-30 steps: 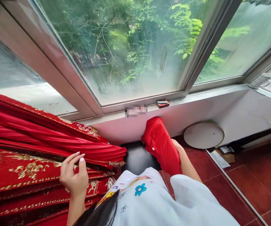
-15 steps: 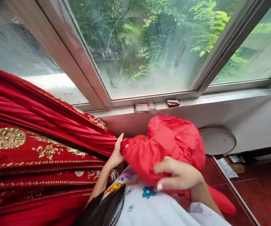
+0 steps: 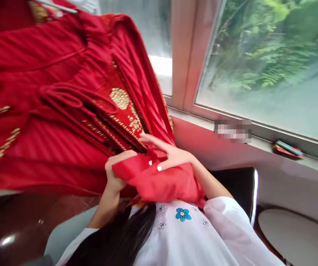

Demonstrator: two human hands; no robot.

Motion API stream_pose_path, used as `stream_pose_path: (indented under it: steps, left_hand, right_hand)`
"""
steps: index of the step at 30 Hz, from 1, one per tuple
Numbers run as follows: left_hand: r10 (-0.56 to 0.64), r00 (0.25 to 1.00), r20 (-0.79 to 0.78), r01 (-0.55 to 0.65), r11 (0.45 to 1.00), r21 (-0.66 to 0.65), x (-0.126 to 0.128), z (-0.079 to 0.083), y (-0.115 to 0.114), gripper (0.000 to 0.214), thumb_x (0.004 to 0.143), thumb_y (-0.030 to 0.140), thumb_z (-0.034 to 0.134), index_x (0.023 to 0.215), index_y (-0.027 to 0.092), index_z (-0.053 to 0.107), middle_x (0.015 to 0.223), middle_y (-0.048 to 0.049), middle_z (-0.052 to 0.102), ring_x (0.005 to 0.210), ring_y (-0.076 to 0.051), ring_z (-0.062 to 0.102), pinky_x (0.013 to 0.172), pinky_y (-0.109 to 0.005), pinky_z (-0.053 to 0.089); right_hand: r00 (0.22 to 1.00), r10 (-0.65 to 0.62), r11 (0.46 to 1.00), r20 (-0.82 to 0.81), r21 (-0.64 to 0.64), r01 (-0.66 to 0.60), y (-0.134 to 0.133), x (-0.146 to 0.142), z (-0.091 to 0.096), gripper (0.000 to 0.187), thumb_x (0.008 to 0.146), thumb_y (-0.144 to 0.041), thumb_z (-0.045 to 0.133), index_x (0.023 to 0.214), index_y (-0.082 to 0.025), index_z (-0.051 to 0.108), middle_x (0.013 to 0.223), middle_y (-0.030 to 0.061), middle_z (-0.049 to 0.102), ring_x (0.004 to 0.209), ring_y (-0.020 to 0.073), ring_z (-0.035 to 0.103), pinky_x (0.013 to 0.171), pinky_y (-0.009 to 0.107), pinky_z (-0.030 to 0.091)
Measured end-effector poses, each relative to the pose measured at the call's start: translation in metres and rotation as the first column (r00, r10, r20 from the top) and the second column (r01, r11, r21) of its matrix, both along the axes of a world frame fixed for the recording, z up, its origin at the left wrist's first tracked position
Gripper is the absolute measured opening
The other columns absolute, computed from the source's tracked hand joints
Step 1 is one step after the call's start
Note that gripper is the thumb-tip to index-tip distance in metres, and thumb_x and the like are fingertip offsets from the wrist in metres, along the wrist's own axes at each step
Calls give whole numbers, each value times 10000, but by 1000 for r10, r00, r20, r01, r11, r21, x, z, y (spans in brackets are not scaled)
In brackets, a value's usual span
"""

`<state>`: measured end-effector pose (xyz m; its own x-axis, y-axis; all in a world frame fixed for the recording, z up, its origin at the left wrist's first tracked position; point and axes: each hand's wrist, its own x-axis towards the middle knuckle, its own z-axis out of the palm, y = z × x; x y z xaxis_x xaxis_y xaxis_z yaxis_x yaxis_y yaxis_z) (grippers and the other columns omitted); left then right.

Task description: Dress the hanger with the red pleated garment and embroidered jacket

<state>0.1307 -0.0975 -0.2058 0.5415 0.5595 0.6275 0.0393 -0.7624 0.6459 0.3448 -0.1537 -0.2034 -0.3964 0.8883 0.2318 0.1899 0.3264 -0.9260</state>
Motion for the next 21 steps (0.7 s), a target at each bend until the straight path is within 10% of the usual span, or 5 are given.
stream_pose_path:
  steps: [5,9,12,15,21]
  left_hand:
    - [511,841,177,-534,836,125,-56,32,3,148,766,89,544,799,167,666,763,-5,702,707,-136,652,650,-257,518]
    - [783,561,267,-767,370,525,-114,52,-2,232,746,28,524,813,159,703,752,-31,719,731,-158,659,701,-292,511]
    - [793,380,476,-729,-59,682,-142,75,-17,260,743,38,498,799,150,725,710,-56,708,703,-183,654,685,-324,487]
    - [805,205,557,-744,-242,623,-152,98,-31,208,672,85,541,751,137,727,671,-58,673,674,-200,622,655,-338,455]
    - [937,348,-9,-803,303,513,-168,106,-52,297,513,74,494,729,156,681,639,20,621,567,-104,469,546,-231,377]
  right_hand:
    - [807,511,859,295,-158,-487,69,-35,2,393,810,-458,568,978,-109,635,857,49,650,766,144,592,664,238,470]
    - [815,-13,920,580,327,-218,69,-48,44,130,797,-187,546,806,-132,664,703,20,640,616,109,566,575,211,406]
    - [859,-478,513,185,852,102,57,-52,78,223,772,-84,525,897,-147,699,781,37,673,727,136,624,662,228,449]
    - [801,-553,75,-228,944,320,57,-58,98,293,830,-128,518,1058,-156,700,893,50,678,866,183,630,775,289,443]
    - [794,164,762,586,436,-479,100,-76,120,195,724,-357,692,653,-176,689,558,-39,608,483,79,527,474,201,372]
